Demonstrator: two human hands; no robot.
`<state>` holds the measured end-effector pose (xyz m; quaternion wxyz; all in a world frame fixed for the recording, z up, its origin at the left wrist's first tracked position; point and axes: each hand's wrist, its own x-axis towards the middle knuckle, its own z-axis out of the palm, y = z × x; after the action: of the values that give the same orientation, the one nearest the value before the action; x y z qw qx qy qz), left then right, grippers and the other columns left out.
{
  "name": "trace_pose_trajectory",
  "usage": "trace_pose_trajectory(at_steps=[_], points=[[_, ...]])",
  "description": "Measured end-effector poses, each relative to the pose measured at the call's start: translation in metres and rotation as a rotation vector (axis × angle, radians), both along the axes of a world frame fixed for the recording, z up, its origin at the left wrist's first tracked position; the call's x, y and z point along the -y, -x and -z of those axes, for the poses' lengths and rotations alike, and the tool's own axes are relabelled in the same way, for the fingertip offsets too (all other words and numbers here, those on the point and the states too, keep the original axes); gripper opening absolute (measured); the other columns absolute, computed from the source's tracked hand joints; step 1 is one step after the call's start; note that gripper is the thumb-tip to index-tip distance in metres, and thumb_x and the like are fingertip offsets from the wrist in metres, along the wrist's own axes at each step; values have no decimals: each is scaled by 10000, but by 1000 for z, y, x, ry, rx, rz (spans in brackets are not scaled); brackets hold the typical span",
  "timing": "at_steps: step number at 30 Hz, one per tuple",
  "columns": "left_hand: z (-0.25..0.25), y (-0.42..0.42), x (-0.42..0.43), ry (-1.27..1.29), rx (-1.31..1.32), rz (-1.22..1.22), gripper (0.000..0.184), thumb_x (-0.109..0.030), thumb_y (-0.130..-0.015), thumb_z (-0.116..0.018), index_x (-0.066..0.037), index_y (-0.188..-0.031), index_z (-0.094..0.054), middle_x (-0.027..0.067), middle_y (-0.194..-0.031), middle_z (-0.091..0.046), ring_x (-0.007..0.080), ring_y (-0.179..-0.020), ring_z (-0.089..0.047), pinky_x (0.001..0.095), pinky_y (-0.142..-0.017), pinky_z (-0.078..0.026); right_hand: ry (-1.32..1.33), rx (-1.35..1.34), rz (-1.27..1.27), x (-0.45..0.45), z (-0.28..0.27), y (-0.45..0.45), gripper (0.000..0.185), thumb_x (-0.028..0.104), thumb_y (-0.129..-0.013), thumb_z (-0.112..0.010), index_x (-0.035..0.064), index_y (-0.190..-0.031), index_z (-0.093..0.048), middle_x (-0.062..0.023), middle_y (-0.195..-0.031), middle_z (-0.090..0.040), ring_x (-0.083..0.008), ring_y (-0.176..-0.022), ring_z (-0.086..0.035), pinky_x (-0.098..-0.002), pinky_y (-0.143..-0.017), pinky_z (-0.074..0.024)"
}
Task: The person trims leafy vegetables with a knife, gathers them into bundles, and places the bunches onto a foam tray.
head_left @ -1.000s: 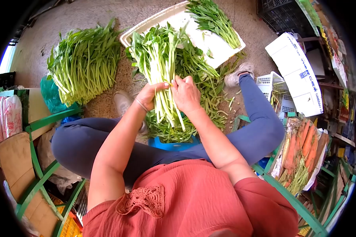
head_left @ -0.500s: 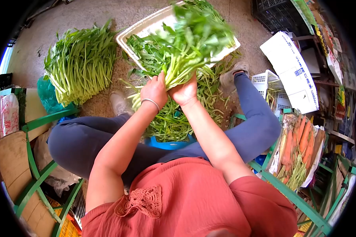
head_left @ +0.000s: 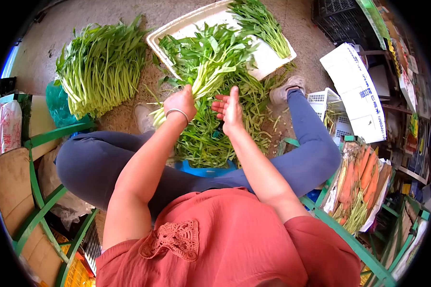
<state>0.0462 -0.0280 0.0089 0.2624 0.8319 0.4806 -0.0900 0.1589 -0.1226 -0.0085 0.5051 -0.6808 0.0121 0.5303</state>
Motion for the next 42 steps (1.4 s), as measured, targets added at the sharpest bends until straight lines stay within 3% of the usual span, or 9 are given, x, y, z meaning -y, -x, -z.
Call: trace_pose_trajectory(at_steps=[4, 7, 19, 23, 28, 30, 34, 38, 42], points=[[4, 2, 2, 14, -54, 13, 264, -90, -683, -578, -48, -917, -464, 159, -797, -616, 303, -792, -598, 380, -685, -466, -275, 281, -47, -6, 4, 13, 320, 312, -785, -615, 12, -880, -555, -27, -733, -573, -74, -592, -515, -182, -507, -383], [4, 1, 1, 22, -58, 15, 266, -87, -677, -582, -42, -910, -463, 163, -809, -617, 302, -794, -598, 375, -689, -465, -266, 230, -45, -10, 7, 12, 164, 169, -777, -622, 20, -821, -570, -25, -704, -575, -72, -572, -494, -185, -513, -384], [18, 7, 6, -168, -70, 152, 193, -61, -758, -495, -38, -948, -475, 166, -890, -596, 303, -860, -575, 365, -723, -470, -243, 523, -743, 15, -37, 26, 89, 104, -685, -602, 15, -692, -597, -47, -602, -584, -90, -547, -518, -238, -547, -434], [15, 7, 5, -174, -137, 208, 292, -52, -754, -501, -34, -1044, -469, 160, -927, -583, 285, -910, -557, 356, -736, -466, -331, 271, -945, 16, -62, 12, 130, 119, -686, -592, 20, -766, -618, -82, -679, -603, -128, -628, -562, -253, -621, -457], [17, 9, 12, -217, -103, 248, 372, -34, -744, -509, -26, -1111, -444, 161, -938, -574, 279, -925, -543, 351, -756, -461, -310, 1455, -637, -6, -28, -20, 195, 124, -743, -582, 82, -930, -617, -76, -975, -589, -266, -843, -564, -334, -752, -458], [16, 10, 13, -210, -107, 253, 391, -30, -741, -512, -22, -1124, -436, 163, -942, -572, 277, -930, -538, 351, -763, -459, -289, 1518, -679, -10, -13, -33, 161, 123, -760, -566, 75, -905, -617, -68, -985, -581, -258, -860, -553, -339, -765, -453], [21, 11, 13, -234, -125, 284, 399, -37, -737, -524, -11, -1124, -432, 159, -949, -569, 272, -933, -533, 345, -775, -456, -230, 1343, -653, -9, -11, -41, 103, 132, -739, -590, 53, -798, -619, -98, -812, -600, -255, -726, -571, -333, -683, -469], [24, 12, 12, -206, -169, 305, 415, -49, -723, -548, -9, -1120, -434, 154, -949, -568, 270, -932, -535, 345, -778, -455, -157, 1041, -63, -28, -7, -57, 117, 135, -759, -588, 31, -790, -633, -89, -704, -626, -152, -609, -574, -275, -583, -460], [26, 9, 16, -252, -137, 327, 395, -54, -715, -559, -7, -1091, -444, 153, -943, -568, 270, -930, -536, 348, -773, -457, -2, 988, -684, -56, -18, -24, 153, 211, -755, -574, 82, -775, -655, -112, -730, -631, -213, -675, -609, -325, -652, -481]])
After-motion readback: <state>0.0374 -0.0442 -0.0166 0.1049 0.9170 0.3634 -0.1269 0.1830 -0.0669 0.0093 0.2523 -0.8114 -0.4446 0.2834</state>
